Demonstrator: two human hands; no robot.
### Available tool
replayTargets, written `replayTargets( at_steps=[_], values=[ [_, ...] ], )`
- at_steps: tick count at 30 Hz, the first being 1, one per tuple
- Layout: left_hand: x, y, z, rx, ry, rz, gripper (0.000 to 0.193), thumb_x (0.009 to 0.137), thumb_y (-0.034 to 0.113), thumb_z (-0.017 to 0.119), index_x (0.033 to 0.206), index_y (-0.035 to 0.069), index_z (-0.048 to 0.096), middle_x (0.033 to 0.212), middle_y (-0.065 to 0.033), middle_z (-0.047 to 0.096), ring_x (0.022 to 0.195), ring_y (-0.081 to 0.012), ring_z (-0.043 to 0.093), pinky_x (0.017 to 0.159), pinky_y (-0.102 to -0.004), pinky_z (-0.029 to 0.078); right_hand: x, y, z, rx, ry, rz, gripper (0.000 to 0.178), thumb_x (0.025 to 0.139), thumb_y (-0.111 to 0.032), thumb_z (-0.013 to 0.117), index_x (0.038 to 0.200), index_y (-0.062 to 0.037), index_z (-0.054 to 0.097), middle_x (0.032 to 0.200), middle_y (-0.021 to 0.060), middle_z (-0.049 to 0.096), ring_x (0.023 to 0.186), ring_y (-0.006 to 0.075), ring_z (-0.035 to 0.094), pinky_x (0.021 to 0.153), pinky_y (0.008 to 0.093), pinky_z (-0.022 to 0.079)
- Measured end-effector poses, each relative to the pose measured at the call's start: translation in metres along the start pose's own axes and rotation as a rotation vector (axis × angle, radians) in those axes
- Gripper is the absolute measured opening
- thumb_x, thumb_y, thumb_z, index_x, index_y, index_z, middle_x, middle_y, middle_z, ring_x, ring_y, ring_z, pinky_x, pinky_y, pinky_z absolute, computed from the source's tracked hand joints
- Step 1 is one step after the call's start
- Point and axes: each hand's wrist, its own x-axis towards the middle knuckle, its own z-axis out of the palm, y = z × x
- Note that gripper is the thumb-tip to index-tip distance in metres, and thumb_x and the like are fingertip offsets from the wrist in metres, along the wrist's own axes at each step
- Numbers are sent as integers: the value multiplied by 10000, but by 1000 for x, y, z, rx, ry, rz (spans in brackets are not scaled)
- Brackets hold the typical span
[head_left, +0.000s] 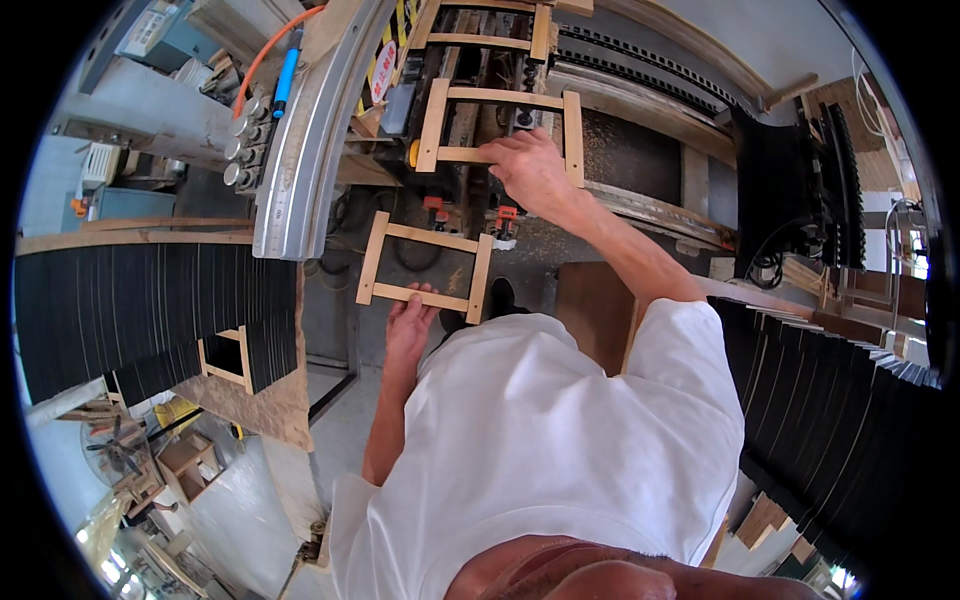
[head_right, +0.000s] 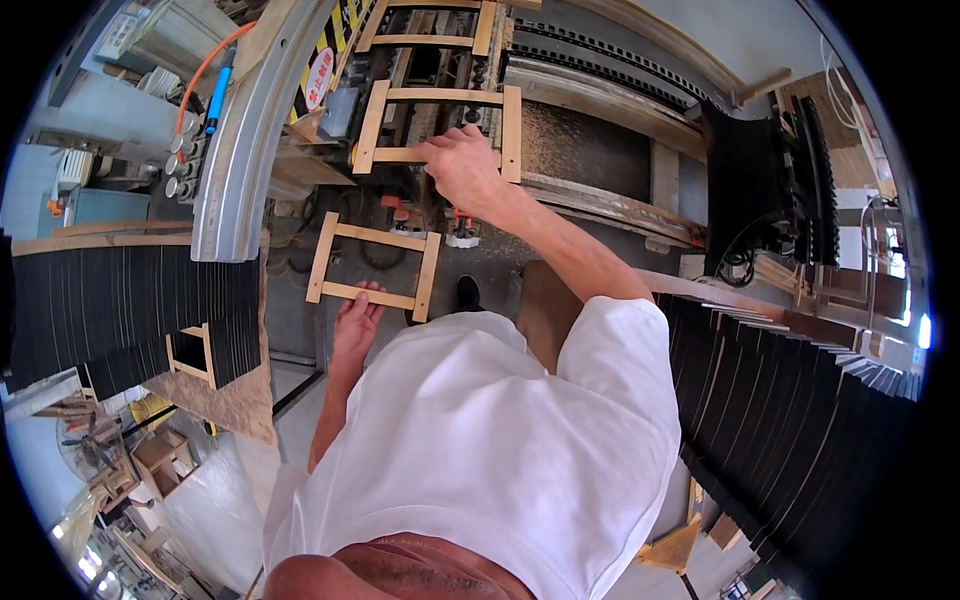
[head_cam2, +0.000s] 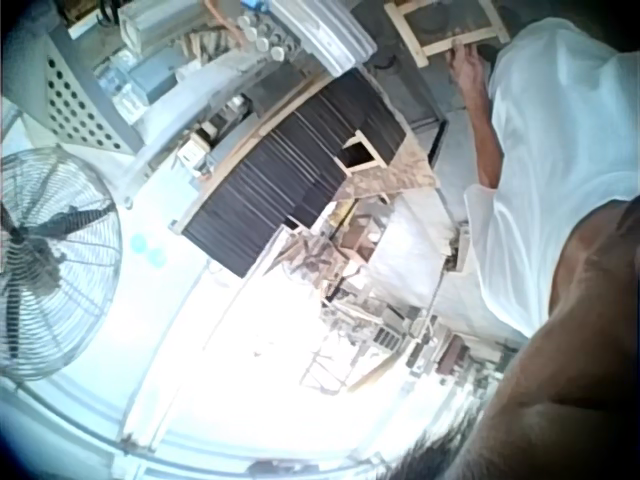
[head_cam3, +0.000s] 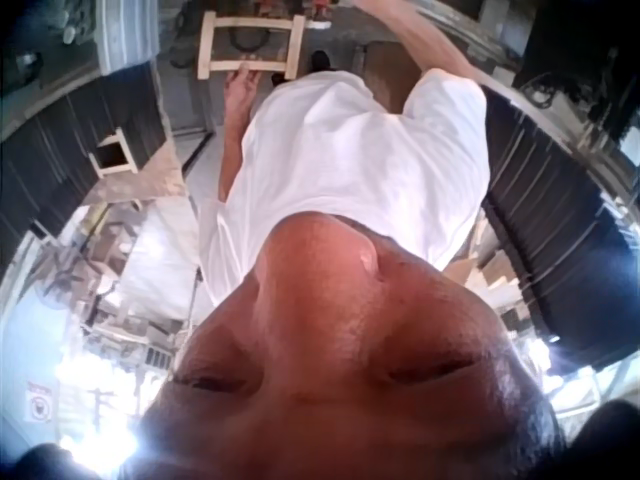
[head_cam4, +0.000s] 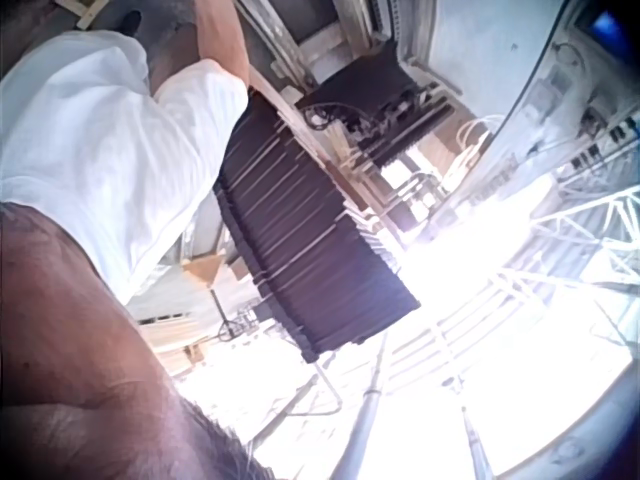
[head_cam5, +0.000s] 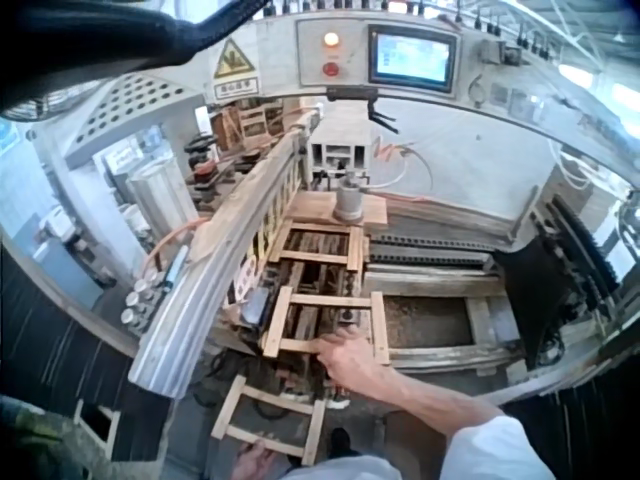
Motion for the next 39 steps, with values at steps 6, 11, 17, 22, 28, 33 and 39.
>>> replayTargets(
  at_steps=[6,11,17,22,28,33,39],
  values=[
    [1,-5,-3,18,-30,-1,292,962,68,519,1245,3,488,1231,-146,558,1172,-294,548,1016,-436,455,-1,-2,2,-57,-9,-21,267,726,-105,677,993,-96,661,917,49,672,872,229,592,782,363,392],
    [-1,2,11,70,-55,-37,296,972,77,502,1255,-4,473,1239,-146,556,1183,-295,540,1037,-426,437,-6,-3,18,-58,59,-36,235,628,-93,658,863,-104,656,819,45,650,839,235,594,772,353,385],
    [5,6,14,141,-91,-52,287,972,84,506,1248,8,483,1233,-141,568,1180,-297,543,1030,-431,445,-8,-10,28,-48,-6,-12,394,592,-252,813,921,-105,655,878,19,642,880,212,575,797,351,375],
    [8,10,35,157,-120,-56,278,968,79,513,1237,16,490,1220,-138,575,1180,-294,543,1026,-430,447,-15,-6,18,-5,40,-6,395,596,-252,809,927,-101,654,887,22,646,882,215,575,807,354,375],
    [8,2,58,121,-175,-43,264,961,86,528,1219,37,508,1219,-111,577,1184,-276,540,1040,-415,430,-23,2,11,7,64,-1,285,671,-143,675,951,-97,658,855,34,647,851,218,588,800,355,390],
    [7,-7,68,71,-167,-47,287,945,62,551,1226,38,498,1214,-115,578,1181,-277,544,1026,-408,439,-25,7,8,-16,87,-12,289,688,-75,634,974,-103,662,872,31,657,852,210,590,799,347,395],
    [11,-11,63,60,-167,-16,269,962,67,517,1228,34,498,1219,-116,574,1182,-275,548,1009,-407,450,-22,4,5,-25,77,-44,282,656,-102,659,938,-109,675,860,45,661,870,229,600,800,358,399]
  ],
)
